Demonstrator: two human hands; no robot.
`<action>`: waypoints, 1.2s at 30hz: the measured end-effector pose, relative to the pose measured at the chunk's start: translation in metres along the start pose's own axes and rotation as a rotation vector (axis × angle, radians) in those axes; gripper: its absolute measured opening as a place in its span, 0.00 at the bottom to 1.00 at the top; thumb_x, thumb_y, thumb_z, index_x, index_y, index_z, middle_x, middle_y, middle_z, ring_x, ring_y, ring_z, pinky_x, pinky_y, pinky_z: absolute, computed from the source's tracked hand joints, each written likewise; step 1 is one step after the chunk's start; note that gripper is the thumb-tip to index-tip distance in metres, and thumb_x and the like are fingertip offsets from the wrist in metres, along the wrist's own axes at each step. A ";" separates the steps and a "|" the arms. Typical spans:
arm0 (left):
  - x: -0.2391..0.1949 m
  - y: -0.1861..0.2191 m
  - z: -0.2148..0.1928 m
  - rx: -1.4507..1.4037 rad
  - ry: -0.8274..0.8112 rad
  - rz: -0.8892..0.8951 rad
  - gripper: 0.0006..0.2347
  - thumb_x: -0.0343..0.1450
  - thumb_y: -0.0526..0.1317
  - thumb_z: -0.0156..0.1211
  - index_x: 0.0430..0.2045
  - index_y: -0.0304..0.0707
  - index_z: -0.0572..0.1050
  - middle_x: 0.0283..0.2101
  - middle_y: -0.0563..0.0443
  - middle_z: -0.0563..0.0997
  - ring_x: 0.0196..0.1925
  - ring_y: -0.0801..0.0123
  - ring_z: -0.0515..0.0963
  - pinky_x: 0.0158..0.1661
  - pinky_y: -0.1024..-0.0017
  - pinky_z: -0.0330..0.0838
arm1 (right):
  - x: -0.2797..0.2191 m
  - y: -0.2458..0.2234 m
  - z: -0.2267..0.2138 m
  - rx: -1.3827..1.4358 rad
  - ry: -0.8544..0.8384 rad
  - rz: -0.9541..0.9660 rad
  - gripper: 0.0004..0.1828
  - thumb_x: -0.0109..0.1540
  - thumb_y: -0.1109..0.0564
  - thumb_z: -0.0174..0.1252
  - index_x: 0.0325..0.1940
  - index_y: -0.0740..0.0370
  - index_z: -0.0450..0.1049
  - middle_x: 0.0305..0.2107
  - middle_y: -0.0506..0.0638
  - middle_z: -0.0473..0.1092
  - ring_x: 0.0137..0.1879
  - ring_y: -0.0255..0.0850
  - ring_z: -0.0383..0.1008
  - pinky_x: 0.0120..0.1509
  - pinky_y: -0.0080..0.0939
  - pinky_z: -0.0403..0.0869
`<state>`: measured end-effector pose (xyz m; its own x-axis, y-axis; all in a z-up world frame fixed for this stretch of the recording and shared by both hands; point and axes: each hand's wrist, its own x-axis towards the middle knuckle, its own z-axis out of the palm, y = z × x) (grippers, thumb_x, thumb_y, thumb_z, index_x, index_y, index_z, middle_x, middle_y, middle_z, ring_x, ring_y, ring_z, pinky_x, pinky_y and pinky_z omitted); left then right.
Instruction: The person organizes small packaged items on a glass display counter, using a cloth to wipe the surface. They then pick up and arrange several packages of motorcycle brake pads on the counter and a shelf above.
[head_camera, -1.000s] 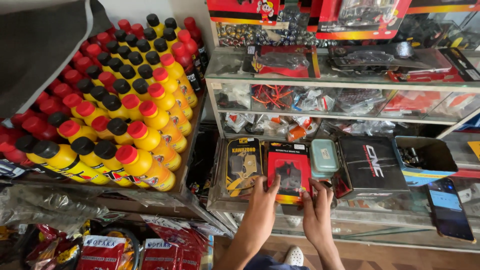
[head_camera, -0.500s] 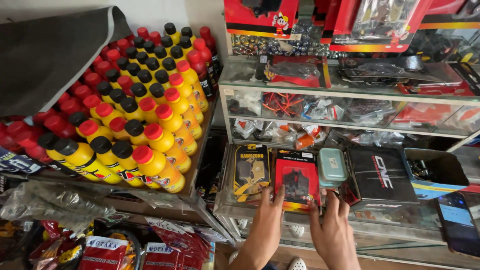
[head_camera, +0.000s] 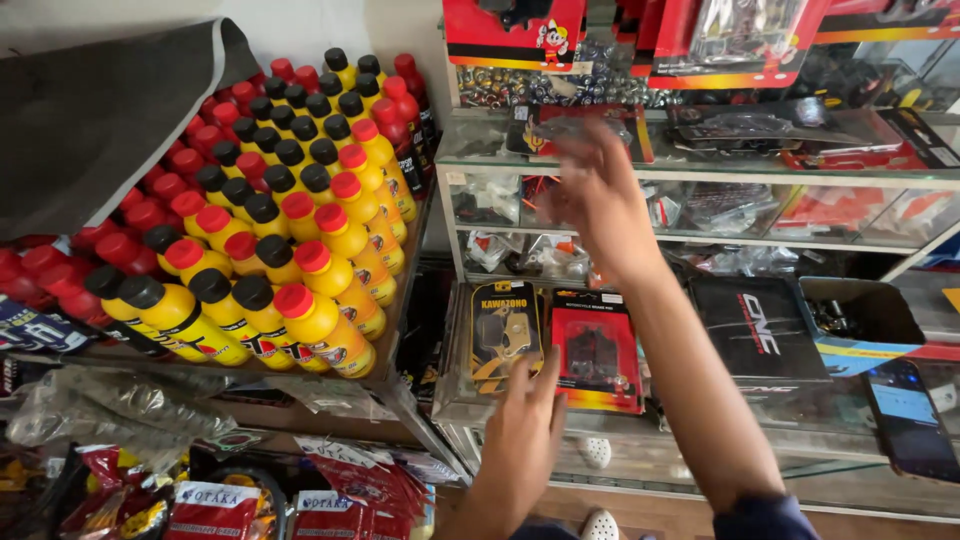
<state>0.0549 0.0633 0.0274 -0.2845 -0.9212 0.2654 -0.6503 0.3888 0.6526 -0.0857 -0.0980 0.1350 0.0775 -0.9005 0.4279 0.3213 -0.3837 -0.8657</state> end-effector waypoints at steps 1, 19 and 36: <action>-0.001 0.001 -0.005 0.034 0.095 0.049 0.25 0.67 0.29 0.61 0.62 0.30 0.67 0.59 0.34 0.68 0.39 0.54 0.82 0.35 0.62 0.83 | 0.019 -0.003 0.005 0.157 0.075 0.025 0.33 0.66 0.62 0.50 0.75 0.63 0.51 0.60 0.59 0.66 0.43 0.45 0.71 0.45 0.43 0.75; -0.003 -0.003 -0.035 0.037 0.328 0.014 0.21 0.65 0.35 0.66 0.55 0.42 0.74 0.53 0.49 0.76 0.32 0.64 0.82 0.28 0.67 0.77 | 0.087 -0.007 0.035 0.120 0.283 -0.189 0.19 0.63 0.53 0.65 0.51 0.58 0.65 0.40 0.47 0.67 0.35 0.33 0.68 0.37 0.31 0.69; 0.150 0.014 -0.131 -0.154 0.843 0.315 0.18 0.68 0.33 0.62 0.53 0.35 0.71 0.50 0.44 0.77 0.46 0.60 0.77 0.43 0.68 0.79 | 0.086 -0.010 0.036 0.091 0.177 -0.222 0.20 0.67 0.53 0.58 0.59 0.62 0.62 0.46 0.53 0.72 0.44 0.35 0.73 0.46 0.33 0.77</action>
<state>0.0958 -0.0714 0.1695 0.2152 -0.5008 0.8384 -0.5116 0.6735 0.5336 -0.0483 -0.1643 0.1899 -0.1675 -0.8216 0.5449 0.3961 -0.5623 -0.7259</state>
